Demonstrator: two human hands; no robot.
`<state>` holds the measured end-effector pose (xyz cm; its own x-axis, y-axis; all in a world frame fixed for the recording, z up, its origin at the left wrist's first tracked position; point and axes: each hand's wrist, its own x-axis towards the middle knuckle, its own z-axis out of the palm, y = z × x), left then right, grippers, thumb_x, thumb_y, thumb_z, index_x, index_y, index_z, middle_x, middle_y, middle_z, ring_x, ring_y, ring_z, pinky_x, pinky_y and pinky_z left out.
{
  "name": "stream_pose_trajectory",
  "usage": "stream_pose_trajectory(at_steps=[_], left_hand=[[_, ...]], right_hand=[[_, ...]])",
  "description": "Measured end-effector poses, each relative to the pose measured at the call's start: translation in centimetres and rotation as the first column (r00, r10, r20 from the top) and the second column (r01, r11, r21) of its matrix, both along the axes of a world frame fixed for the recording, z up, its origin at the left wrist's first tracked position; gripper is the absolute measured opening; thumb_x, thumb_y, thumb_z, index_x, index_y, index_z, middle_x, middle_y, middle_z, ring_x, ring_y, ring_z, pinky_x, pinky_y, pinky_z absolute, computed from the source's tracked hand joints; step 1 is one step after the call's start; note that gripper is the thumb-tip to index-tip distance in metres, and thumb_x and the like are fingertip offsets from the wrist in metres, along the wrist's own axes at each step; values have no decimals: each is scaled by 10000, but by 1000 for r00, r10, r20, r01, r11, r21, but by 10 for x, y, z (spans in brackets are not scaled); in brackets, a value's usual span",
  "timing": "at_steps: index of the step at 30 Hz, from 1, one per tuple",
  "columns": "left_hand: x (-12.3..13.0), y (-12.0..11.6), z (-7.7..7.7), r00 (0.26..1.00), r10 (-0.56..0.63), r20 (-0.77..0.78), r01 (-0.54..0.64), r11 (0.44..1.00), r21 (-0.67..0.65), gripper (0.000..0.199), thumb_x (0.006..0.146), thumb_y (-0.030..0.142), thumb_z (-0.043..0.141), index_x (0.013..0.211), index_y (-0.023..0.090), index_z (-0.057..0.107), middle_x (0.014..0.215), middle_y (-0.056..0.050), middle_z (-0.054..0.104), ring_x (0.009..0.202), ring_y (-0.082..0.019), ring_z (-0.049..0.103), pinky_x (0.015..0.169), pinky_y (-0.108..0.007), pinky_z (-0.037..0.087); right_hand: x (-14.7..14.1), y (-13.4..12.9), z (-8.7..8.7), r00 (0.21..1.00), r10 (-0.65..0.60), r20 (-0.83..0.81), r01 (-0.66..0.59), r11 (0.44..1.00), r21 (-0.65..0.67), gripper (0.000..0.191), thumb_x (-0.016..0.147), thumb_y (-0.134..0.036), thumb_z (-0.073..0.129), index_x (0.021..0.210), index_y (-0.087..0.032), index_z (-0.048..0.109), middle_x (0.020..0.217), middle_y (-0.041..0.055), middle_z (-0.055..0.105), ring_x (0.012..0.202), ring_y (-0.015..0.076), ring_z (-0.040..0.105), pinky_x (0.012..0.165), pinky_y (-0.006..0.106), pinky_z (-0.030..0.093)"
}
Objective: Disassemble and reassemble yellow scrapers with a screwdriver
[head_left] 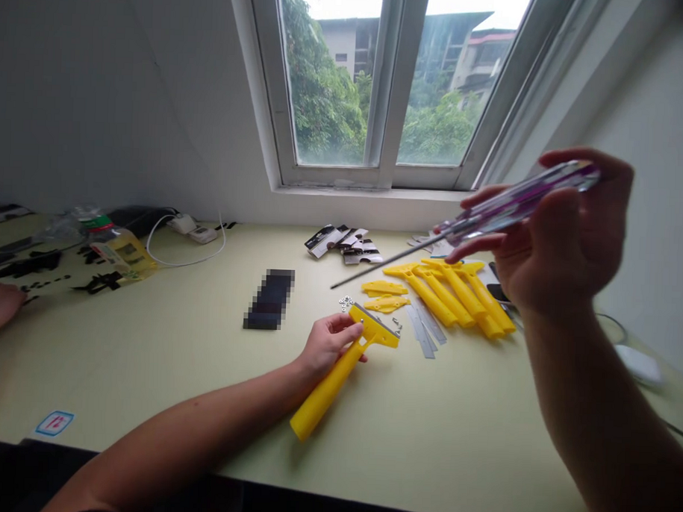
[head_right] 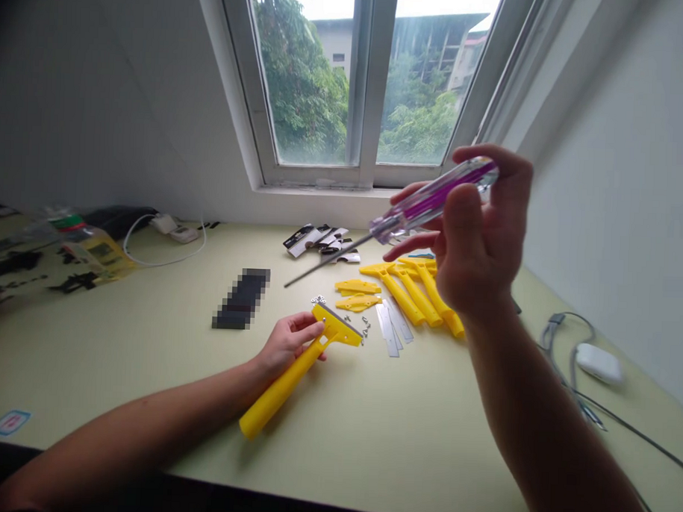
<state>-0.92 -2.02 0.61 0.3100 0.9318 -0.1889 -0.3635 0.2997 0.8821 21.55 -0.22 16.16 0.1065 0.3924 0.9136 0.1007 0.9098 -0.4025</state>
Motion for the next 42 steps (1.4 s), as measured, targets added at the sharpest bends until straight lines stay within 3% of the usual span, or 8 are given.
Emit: stream_pose_trajectory(at_steps=[3, 8, 24, 29, 36, 38, 40, 42], left_hand=[[-1, 2, 2, 1000, 20, -2, -20, 1000, -10, 498, 538, 388, 915, 855, 80, 687, 916, -97, 685, 705, -187, 660, 532, -321, 619], [-2, 2, 2, 999, 43, -4, -43, 999, -18, 497, 541, 392, 915, 858, 87, 685, 930, -92, 688, 690, -165, 653, 543, -308, 619], [-3, 3, 2, 1000, 27, 8, -27, 1000, -8, 482, 570, 390, 902, 868, 80, 685, 895, -82, 681, 679, -163, 656, 547, -306, 615], [-4, 3, -1, 1000, 12, 13, -12, 1000, 6, 467, 600, 395, 887, 889, 88, 685, 899, -78, 685, 702, -165, 655, 563, -310, 619], [-4, 2, -1, 1000, 25, 15, -25, 1000, 9, 458, 617, 393, 880, 887, 84, 677, 898, -78, 685, 686, -155, 653, 564, -303, 621], [-4, 1, -1, 999, 46, 15, -46, 999, 5, 466, 613, 397, 882, 885, 82, 675, 887, -75, 685, 666, -148, 652, 566, -301, 622], [-4, 1, 0, 997, 75, 8, -75, 997, 9, 467, 611, 402, 881, 875, 79, 671, 868, -68, 683, 631, -137, 648, 565, -298, 621], [-4, 1, 1, 995, 102, -3, -102, 995, 21, 463, 611, 401, 881, 868, 79, 669, 870, -65, 683, 618, -134, 650, 563, -294, 621]], right_hand=[[15, 0, -8, 995, -69, 79, 76, 993, -86, 329, 925, -466, 562, 1208, -300, 532, 905, 49, 670, 900, 251, 720, 633, 355, 604], [10, -2, -17, 982, -2, 189, 38, 981, -188, 335, 948, -460, 523, 1244, -315, 461, 975, 53, 675, 860, 233, 731, 577, 309, 612], [0, -6, -22, 960, -29, 280, 98, 967, -235, 347, 963, -478, 482, 1267, -325, 418, 1039, 57, 667, 862, 207, 724, 656, 307, 606], [-1, -3, -22, 962, -37, 269, 94, 975, -201, 314, 968, -421, 495, 1250, -302, 425, 1027, 68, 672, 797, 182, 717, 592, 260, 586], [-6, -6, -18, 962, -141, 236, 186, 966, -180, 288, 903, -330, 606, 1138, -256, 458, 903, 25, 629, 703, 148, 679, 463, 204, 529], [-7, -14, -13, 925, -269, 268, 316, 937, -150, 337, 825, -321, 695, 1058, -247, 464, 817, -16, 602, 618, 132, 645, 470, 228, 536], [-6, -25, -8, 805, -471, 361, 524, 850, -58, 360, 760, -324, 750, 983, -237, 481, 734, -41, 587, 568, 132, 621, 475, 248, 527], [-4, -36, -1, 674, -573, 466, 631, 774, 40, 332, 760, -319, 744, 977, -231, 509, 753, -26, 633, 594, 149, 644, 493, 265, 524]])
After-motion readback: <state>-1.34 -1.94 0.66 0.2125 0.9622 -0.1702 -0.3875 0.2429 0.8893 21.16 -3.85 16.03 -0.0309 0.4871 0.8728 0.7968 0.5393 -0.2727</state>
